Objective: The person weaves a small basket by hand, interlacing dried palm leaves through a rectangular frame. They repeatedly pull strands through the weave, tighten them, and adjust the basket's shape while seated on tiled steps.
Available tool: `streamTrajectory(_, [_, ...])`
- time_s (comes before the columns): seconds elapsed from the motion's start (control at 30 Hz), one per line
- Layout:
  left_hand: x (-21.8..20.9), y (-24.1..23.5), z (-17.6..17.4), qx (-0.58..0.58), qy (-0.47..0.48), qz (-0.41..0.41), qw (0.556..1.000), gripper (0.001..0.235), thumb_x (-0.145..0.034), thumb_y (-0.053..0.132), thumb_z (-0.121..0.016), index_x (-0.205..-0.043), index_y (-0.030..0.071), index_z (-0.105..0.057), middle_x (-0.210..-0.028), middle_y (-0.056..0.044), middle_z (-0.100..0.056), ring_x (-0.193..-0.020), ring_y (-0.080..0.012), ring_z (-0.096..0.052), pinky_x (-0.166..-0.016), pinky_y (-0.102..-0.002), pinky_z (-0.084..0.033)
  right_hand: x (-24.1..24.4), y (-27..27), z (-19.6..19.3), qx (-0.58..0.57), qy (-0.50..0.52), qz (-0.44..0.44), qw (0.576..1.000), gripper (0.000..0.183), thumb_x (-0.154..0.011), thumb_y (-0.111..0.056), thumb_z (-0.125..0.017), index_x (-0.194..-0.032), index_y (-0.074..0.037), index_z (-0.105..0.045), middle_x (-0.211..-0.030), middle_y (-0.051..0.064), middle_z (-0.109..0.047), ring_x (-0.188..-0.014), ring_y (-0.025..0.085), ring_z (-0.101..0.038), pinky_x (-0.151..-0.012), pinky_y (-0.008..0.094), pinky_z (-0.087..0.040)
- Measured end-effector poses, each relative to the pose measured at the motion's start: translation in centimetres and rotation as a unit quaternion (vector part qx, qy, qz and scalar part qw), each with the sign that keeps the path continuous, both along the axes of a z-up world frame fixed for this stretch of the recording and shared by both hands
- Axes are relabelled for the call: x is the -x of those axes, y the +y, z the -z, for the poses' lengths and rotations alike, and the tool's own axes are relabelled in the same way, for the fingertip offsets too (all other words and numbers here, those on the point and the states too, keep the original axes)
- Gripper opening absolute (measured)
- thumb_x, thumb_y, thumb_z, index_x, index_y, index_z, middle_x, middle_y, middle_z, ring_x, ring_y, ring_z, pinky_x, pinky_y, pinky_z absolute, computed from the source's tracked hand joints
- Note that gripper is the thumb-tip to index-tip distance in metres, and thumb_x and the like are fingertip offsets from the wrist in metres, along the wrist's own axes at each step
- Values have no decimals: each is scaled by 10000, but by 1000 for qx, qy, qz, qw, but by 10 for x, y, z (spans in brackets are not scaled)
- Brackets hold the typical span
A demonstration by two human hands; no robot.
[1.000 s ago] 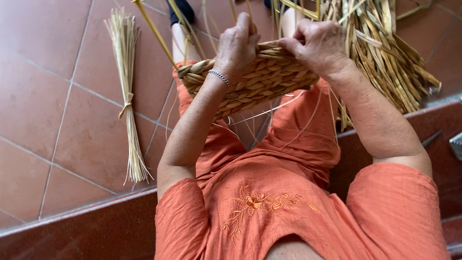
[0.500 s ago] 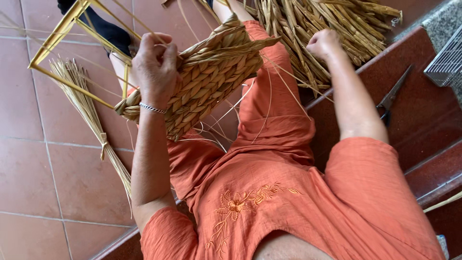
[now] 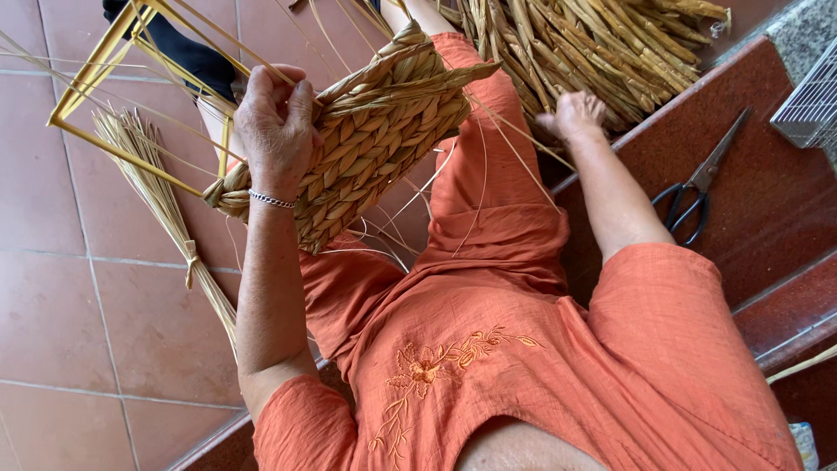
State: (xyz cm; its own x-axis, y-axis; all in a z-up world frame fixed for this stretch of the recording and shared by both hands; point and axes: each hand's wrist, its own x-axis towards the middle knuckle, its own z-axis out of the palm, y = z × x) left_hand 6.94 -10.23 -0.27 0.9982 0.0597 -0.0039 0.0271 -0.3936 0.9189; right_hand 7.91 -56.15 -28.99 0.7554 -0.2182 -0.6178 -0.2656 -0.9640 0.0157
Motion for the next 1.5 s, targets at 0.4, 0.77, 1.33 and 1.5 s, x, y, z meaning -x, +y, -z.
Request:
streamTrajectory(0.4, [4,4,-2,29,17,21,999,132,-1067,24,-655,-1186,-4,-605,-1010,-78,-735,-663,-56,-653,-544,-199,-535,-34,-2,-155,-659,-195,208,696,168,-1011,-100,-692,-1167,-80,-750,-1075,139,-757,-885,160,-755,-747,248,-649])
streamTrajectory(0.77, [15,1,-1,-64,-115,-30,991,119,-983,2,-704,-1095,16,-665,-955,-68,-765,-865,-146,-768,-783,-283,-617,-36,140,-315,-529,-477,-264,650,129,-1008,-52,-655,-934,4,-566,-1091,139,-622,-962,266,-691,-806,348,-598])
streamTrajectory(1.33, [33,5,13,-94,-232,17,968,165,-898,16,-796,-970,24,-648,-1279,-96,-619,-966,-206,-720,-820,-315,-627,-43,239,-286,-363,-432,-388,729,292,-1013,-346,-886,-880,-122,-754,-907,37,-601,-866,193,-587,-765,407,-474])
streamTrajectory(1.5, [26,13,11,-123,-241,42,962,173,-873,44,-824,-950,60,-671,-1236,-95,-686,-1009,-221,-718,-834,-327,-617,-46,249,-278,-349,-463,-398,711,271,-947,-296,-873,-855,-108,-700,-982,65,-579,-987,203,-577,-829,394,-471])
